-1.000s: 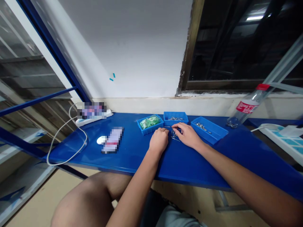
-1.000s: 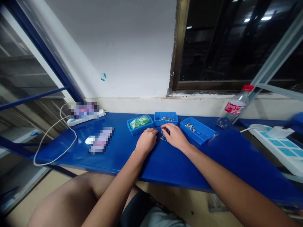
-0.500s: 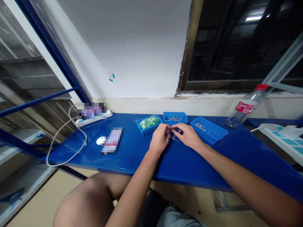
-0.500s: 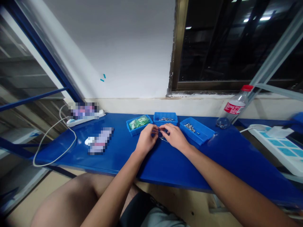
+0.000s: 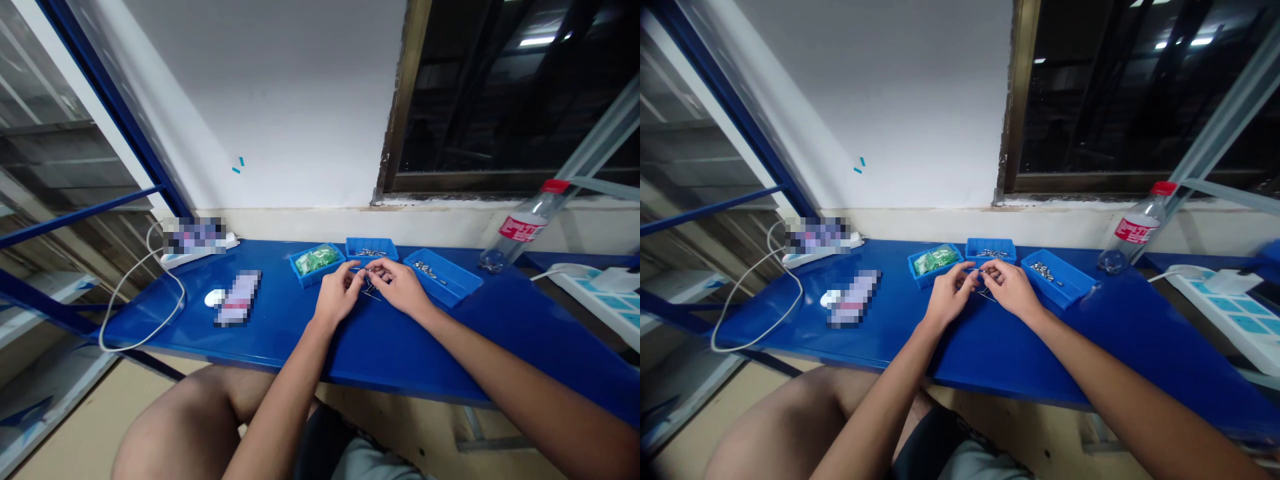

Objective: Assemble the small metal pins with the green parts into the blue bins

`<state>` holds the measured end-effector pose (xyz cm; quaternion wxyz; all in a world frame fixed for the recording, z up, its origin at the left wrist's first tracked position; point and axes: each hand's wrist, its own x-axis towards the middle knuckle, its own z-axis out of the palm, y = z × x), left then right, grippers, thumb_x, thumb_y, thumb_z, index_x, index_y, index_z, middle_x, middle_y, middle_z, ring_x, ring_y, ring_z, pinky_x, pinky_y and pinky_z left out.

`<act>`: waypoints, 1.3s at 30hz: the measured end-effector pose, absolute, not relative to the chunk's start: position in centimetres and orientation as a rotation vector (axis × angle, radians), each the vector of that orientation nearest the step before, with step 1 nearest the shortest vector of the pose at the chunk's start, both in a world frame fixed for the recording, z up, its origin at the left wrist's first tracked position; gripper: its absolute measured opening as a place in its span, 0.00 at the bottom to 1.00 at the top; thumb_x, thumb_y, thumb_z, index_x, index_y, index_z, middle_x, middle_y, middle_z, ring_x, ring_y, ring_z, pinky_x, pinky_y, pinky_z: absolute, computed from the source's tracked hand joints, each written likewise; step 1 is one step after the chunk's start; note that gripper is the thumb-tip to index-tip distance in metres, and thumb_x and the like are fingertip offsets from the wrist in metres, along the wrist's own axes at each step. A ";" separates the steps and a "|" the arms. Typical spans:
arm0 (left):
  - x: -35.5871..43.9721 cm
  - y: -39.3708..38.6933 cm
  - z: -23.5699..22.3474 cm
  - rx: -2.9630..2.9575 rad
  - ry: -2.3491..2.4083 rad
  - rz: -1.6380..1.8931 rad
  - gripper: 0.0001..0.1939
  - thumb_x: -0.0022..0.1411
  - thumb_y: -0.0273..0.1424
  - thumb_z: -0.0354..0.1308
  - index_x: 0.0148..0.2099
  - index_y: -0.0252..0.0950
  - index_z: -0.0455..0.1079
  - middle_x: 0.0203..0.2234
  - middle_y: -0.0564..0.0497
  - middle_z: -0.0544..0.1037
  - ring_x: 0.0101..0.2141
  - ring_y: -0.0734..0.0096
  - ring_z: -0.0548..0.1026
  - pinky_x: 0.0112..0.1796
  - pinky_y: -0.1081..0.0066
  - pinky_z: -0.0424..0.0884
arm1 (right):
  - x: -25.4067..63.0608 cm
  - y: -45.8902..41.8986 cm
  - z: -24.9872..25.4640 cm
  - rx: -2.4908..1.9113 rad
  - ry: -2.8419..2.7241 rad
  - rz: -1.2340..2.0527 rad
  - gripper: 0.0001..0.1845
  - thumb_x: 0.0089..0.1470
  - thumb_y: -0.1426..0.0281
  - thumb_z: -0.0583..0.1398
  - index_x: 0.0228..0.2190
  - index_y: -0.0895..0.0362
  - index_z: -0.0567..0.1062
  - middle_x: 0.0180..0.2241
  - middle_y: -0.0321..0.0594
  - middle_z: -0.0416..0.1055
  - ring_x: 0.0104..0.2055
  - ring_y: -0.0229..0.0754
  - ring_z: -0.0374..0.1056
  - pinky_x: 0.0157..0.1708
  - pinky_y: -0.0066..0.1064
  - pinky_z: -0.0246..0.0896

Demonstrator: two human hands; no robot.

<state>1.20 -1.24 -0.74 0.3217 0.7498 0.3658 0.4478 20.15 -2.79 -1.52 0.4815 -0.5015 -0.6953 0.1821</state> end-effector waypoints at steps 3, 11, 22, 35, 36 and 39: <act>1.1 -1.1 -1.0 2.004 0.965 1.093 0.17 0.72 0.43 0.57 0.51 0.39 0.81 0.38 0.49 0.87 0.37 0.59 0.85 0.41 0.65 0.81 | 20.2 -2.7 -1.8 -1.219 -1.736 0.439 0.07 0.60 0.67 0.62 0.38 0.53 0.81 0.36 0.40 0.79 0.33 0.41 0.73 0.35 0.34 0.69; 1.0 0.0 -2.3 1.816 0.943 1.211 0.12 0.66 0.30 0.63 0.51 0.37 0.78 0.45 0.46 0.86 0.46 0.59 0.85 0.50 0.62 0.81 | 19.8 -2.8 -2.3 -1.221 -1.800 0.402 0.11 0.59 0.65 0.65 0.44 0.52 0.81 0.38 0.39 0.80 0.31 0.40 0.71 0.36 0.35 0.70; 1.1 -0.7 -1.9 2.143 1.040 1.099 0.11 0.66 0.26 0.59 0.45 0.43 0.62 0.37 0.53 0.84 0.37 0.65 0.84 0.38 0.72 0.73 | 19.8 -2.8 -1.9 -1.237 -1.787 0.382 0.07 0.61 0.64 0.62 0.37 0.53 0.79 0.33 0.39 0.78 0.32 0.42 0.72 0.33 0.33 0.67; 1.4 -1.1 -1.2 2.086 0.905 1.186 0.11 0.66 0.26 0.57 0.48 0.41 0.60 0.41 0.49 0.80 0.41 0.66 0.80 0.40 0.70 0.73 | 19.9 -3.3 -1.0 -1.254 -1.769 0.466 0.07 0.63 0.66 0.58 0.32 0.53 0.73 0.30 0.35 0.73 0.31 0.40 0.67 0.31 0.31 0.60; 1.4 -1.0 -1.2 2.019 0.893 1.222 0.12 0.67 0.27 0.58 0.49 0.41 0.60 0.41 0.49 0.81 0.41 0.67 0.80 0.40 0.70 0.73 | 19.9 -3.3 -1.0 -1.254 -1.771 0.479 0.10 0.65 0.64 0.57 0.33 0.53 0.74 0.30 0.36 0.73 0.31 0.41 0.67 0.32 0.32 0.60; 1.3 -0.7 -1.1 1.844 0.859 1.284 0.14 0.68 0.31 0.61 0.52 0.40 0.62 0.40 0.49 0.82 0.40 0.67 0.81 0.39 0.70 0.74 | 19.8 -3.3 -1.3 -1.234 -1.821 0.483 0.15 0.68 0.61 0.55 0.33 0.53 0.75 0.31 0.36 0.74 0.32 0.41 0.67 0.33 0.32 0.59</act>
